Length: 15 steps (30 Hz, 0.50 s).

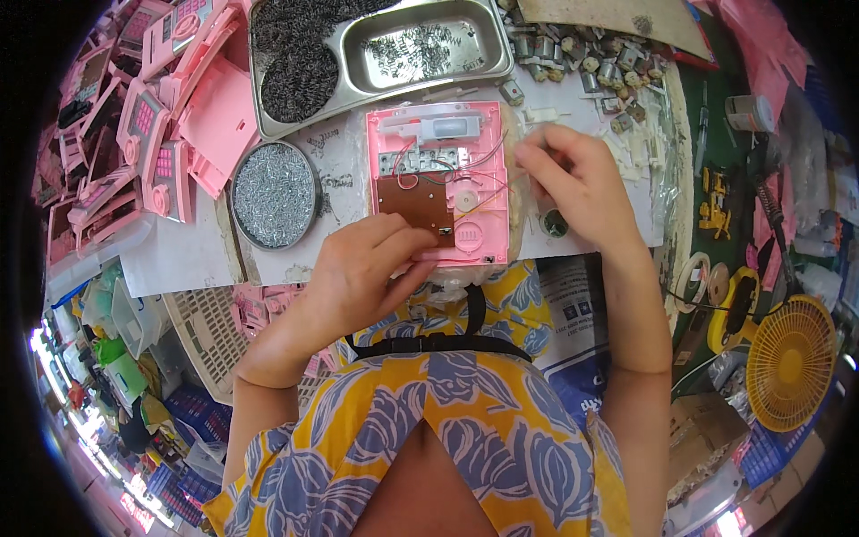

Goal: Assemble and solder electronic components into a toy cash register.

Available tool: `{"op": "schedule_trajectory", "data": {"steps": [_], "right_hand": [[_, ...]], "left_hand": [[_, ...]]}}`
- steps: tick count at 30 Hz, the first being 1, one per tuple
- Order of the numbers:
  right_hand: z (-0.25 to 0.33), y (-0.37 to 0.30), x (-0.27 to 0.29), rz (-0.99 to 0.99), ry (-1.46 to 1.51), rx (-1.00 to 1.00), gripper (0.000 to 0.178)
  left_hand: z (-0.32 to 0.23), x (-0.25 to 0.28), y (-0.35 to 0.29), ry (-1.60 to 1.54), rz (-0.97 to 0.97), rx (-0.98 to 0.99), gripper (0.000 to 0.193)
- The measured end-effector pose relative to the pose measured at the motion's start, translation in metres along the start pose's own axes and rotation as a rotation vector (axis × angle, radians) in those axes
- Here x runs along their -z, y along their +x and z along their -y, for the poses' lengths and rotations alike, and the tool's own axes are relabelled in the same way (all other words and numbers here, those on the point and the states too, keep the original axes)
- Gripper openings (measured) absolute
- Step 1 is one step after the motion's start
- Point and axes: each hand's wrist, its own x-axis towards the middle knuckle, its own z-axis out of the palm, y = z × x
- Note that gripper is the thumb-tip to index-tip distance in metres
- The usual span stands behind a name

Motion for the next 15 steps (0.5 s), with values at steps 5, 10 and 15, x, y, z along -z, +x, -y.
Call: {"op": "schedule_trajectory", "data": {"steps": [5,10,15], "right_hand": [[0.004,-0.067,-0.002,-0.05,0.138,0.106,0.02],[0.011,-0.085,0.007,-0.206,0.076,-0.003,0.02],[0.018,-0.098,0.011,0.469,-0.281,0.446,0.018]], "left_hand": [[-0.007,-0.024,0.028,0.135,-0.228,-0.03,0.022],[0.014,-0.028,0.029,0.013,-0.148,-0.05,0.013],[0.002,-0.03,0.014,-0.066,-0.164,-0.094,0.019]]}}
